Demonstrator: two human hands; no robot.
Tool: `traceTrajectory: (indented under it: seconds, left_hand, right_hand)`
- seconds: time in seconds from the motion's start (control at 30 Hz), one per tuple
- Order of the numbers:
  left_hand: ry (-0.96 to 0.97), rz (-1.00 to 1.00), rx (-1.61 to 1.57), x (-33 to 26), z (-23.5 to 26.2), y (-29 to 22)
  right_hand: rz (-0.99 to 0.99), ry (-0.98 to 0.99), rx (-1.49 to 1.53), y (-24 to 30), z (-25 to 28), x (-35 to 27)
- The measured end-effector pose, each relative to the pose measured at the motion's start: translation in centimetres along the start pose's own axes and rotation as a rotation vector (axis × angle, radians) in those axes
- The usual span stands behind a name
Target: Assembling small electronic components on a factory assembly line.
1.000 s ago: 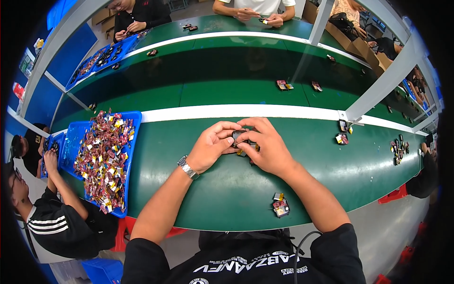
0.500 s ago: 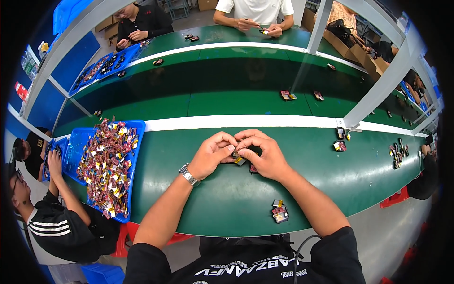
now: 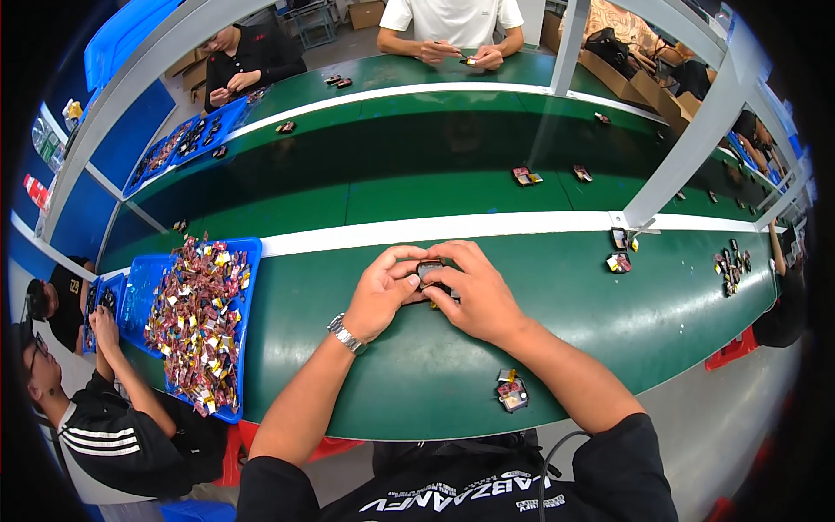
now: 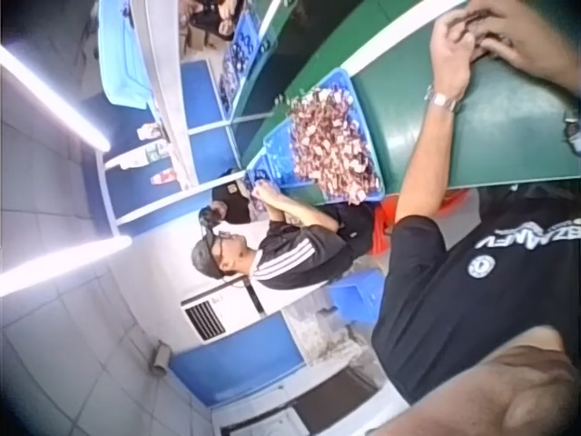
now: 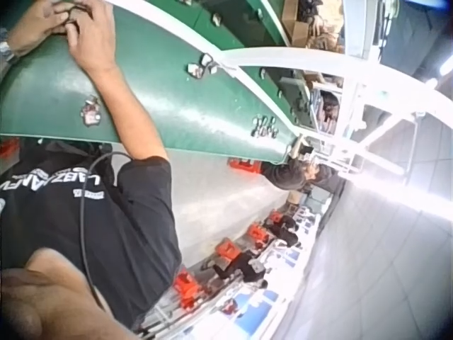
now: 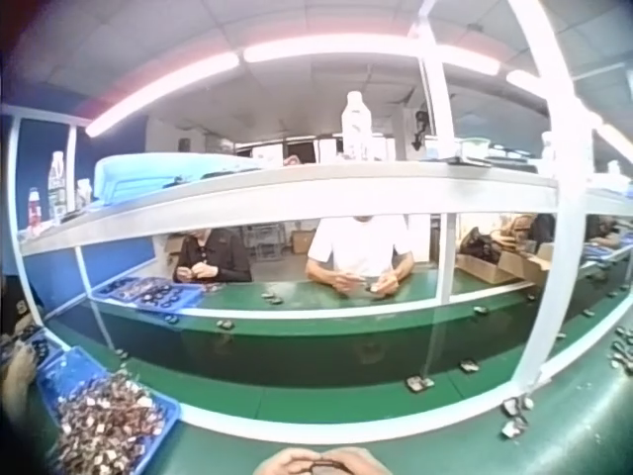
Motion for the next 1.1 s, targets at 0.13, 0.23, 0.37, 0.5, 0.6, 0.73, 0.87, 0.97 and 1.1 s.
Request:
traceTrajectory:
  seconds: [0.13,0.23,0.37,0.5,0.6,0.73,0.87,0.97,1.1]
  left_hand:
    - [-0.006,0.009,-0.015,-0.1,0.2,0.0]
    - [0.005,0.019,-0.021,-0.1,0.4,0.2]
    - [0.003,0.004,-0.064,-0.1,0.4,0.0]
    - [-0.041,-0.005,-0.035,0.0,0.4,0.1]
    - [-0.013,-0.026,-0.054,0.0,0.7,0.2]
    - [0.008,-0.019,-0.097,-0.2,0.9,-0.1]
    - [-0.017,0.008,-0.061,-0.1,0.9,0.0]
    - [-0.009,-0.011,0.04,0.0,1.3,0.7]
    - [-0.05,-0.019,0.048,-0.2,0.5,0.0]
  right_hand:
    - [0.054,-0.054,-0.013,0.3,0.1,0.0]
    - [0.035,-0.1,0.003,0.5,0.0,-0.2]
    - [0.016,-0.107,-0.01,0.6,0.0,-0.5]
    - [0.108,-0.063,-0.134,1.0,0.3,-0.1]
    - [0.073,-0.035,0.019,0.4,0.0,-0.4]
    - [-0.104,-0.049,0.207,-0.7,-0.1,-0.5]
    - [-0.142,-0.073,0.2,-0.9,-0.2,-0.6]
    - [-0.125,-0.077,0.199,-0.6,-0.2,-0.5]
    - [-0.056,-0.126,0.144,0.0,0.0,-0.5]
Point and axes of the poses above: each hand's wrist, its own x-axis towards the middle knuckle, its own z-axis out of the back of the hand, y = z × x, the point moved 6 cm from there along x, towards the middle knuckle, and after that the axes turned 9 degrees about -y, right-handed, at the moved point
